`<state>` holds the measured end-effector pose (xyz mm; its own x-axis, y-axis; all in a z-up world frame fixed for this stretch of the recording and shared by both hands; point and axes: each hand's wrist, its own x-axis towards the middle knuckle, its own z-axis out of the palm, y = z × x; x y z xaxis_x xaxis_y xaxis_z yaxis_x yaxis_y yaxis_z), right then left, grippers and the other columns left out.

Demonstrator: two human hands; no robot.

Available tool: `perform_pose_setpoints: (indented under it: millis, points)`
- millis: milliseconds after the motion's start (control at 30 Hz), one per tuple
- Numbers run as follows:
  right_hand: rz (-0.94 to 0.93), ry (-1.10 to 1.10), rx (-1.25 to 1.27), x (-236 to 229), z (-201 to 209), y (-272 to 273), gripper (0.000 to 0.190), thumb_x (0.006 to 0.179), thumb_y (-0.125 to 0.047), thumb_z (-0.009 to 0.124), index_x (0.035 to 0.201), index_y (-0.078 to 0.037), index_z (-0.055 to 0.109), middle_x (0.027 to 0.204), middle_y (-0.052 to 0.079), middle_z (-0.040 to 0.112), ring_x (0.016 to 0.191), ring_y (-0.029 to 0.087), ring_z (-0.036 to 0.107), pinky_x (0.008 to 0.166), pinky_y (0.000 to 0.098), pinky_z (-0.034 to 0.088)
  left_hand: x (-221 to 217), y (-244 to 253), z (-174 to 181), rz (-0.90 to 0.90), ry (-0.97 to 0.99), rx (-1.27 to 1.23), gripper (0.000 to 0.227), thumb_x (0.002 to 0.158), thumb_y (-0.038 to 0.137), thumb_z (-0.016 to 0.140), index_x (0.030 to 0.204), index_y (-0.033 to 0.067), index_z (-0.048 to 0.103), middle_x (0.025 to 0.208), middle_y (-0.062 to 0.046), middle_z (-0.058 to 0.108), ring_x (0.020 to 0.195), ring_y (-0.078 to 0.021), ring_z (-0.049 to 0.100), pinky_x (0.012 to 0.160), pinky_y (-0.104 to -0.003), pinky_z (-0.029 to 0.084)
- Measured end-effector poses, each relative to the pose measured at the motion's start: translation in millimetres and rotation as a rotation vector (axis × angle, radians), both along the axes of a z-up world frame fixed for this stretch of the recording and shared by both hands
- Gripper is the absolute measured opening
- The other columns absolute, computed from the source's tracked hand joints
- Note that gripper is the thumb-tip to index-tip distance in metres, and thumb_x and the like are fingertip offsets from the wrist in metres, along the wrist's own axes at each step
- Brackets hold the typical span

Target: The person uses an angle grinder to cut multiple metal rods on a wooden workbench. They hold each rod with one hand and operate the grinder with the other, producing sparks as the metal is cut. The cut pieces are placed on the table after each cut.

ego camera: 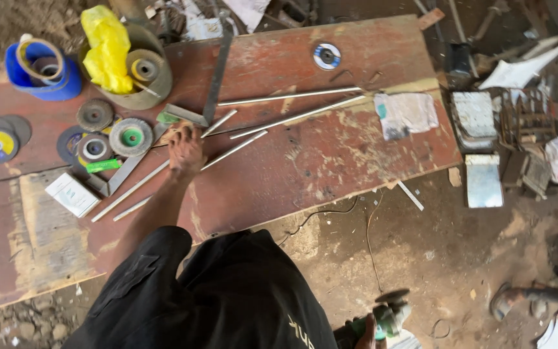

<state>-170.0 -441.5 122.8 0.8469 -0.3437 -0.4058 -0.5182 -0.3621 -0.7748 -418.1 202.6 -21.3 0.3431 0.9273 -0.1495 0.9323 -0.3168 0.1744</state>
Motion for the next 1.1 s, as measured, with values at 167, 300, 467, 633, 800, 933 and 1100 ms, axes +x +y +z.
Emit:
perform_pose_setpoints:
  millis: [167, 300, 467, 633, 800, 933, 1100]
  points:
    - [-0.098, 0.011, 0.122, 2.6, 19.2, 44.7, 0.066, 0.101, -0.030, 0.088, 0.155, -0.005, 0.060, 0.104, 0.026, 0.074, 0.081, 0.043, 0.074, 0.075, 0.0561, 0.069, 2.6, -16.0, 60.4, -0.143, -0.435, -0.111, 0.049, 0.106, 0.003, 0.050, 0.153, 0.0181, 0.052, 0.125, -0.034, 0.057, 0.081, -0.0655, 0.068, 0.076, -0.075, 0.052]
    - [-0.051, 0.110, 0.221, -9.9, 27.0, 21.8, 0.040, 0.105, -0.025, 0.082, 0.134, -0.001, 0.068, 0.098, 0.022, 0.076, 0.077, 0.036, 0.075, 0.072, 0.0494, 0.063, 63.8, -89.4, 111.9, -0.613, -0.580, -0.054, 0.060, 0.102, -0.004, 0.059, 0.158, 0.0181, 0.062, 0.135, -0.017, 0.064, 0.093, -0.0319, 0.062, 0.076, -0.043, 0.053]
    - [0.035, 0.151, 0.267, -20.0, 39.9, 18.6, 0.036, 0.103, -0.027, 0.081, 0.123, -0.002, 0.063, 0.097, 0.019, 0.073, 0.079, 0.033, 0.073, 0.074, 0.0487, 0.063, 191.4, -162.5, 121.7, -1.067, -0.424, -0.235, 0.077, 0.101, -0.008, 0.070, 0.170, 0.0231, 0.055, 0.149, -0.010, 0.061, 0.085, -0.0132, 0.060, 0.054, -0.020, 0.057]
    - [0.044, 0.153, 0.354, -21.8, 24.9, 21.5, 0.043, 0.100, -0.031, 0.082, 0.126, -0.005, 0.061, 0.097, 0.016, 0.071, 0.081, 0.030, 0.072, 0.074, 0.0490, 0.065, 309.5, -173.5, 24.4, -1.570, -0.353, -0.021, 0.079, 0.100, -0.003, 0.071, 0.169, 0.0337, 0.057, 0.152, -0.024, 0.067, 0.130, -0.0398, 0.067, 0.112, -0.058, 0.053]
    - [-0.110, 0.291, 0.220, -14.3, 33.8, 51.7, 0.046, 0.099, -0.031, 0.084, 0.127, -0.003, 0.061, 0.105, 0.020, 0.075, 0.082, 0.033, 0.075, 0.076, 0.0490, 0.064, 374.4, -180.3, -60.8, -1.707, -0.383, -0.006, 0.083, 0.088, -0.001, 0.075, 0.164, 0.0300, 0.062, 0.138, -0.015, 0.063, 0.123, -0.0354, 0.059, 0.102, -0.056, 0.054]
    - [-0.183, 0.337, 0.235, -22.0, 19.8, 58.0, 0.045, 0.101, -0.025, 0.082, 0.132, -0.002, 0.059, 0.107, 0.022, 0.075, 0.084, 0.035, 0.074, 0.079, 0.0486, 0.063, 370.8, -181.6, -60.2, -1.669, -0.511, 0.001, 0.076, 0.086, -0.008, 0.063, 0.153, 0.0277, 0.070, 0.131, -0.010, 0.069, 0.117, -0.0299, 0.062, 0.092, -0.046, 0.050]
    - [-0.240, 0.377, 0.142, -31.2, 22.0, 76.1, 0.043, 0.103, -0.031, 0.081, 0.128, -0.003, 0.061, 0.108, 0.020, 0.077, 0.087, 0.033, 0.076, 0.084, 0.0487, 0.065, 355.3, -210.4, -66.0, -1.782, -0.535, -0.074, 0.086, 0.085, -0.001, 0.073, 0.165, 0.0295, 0.061, 0.140, -0.009, 0.069, 0.120, -0.0293, 0.060, 0.104, -0.051, 0.050]
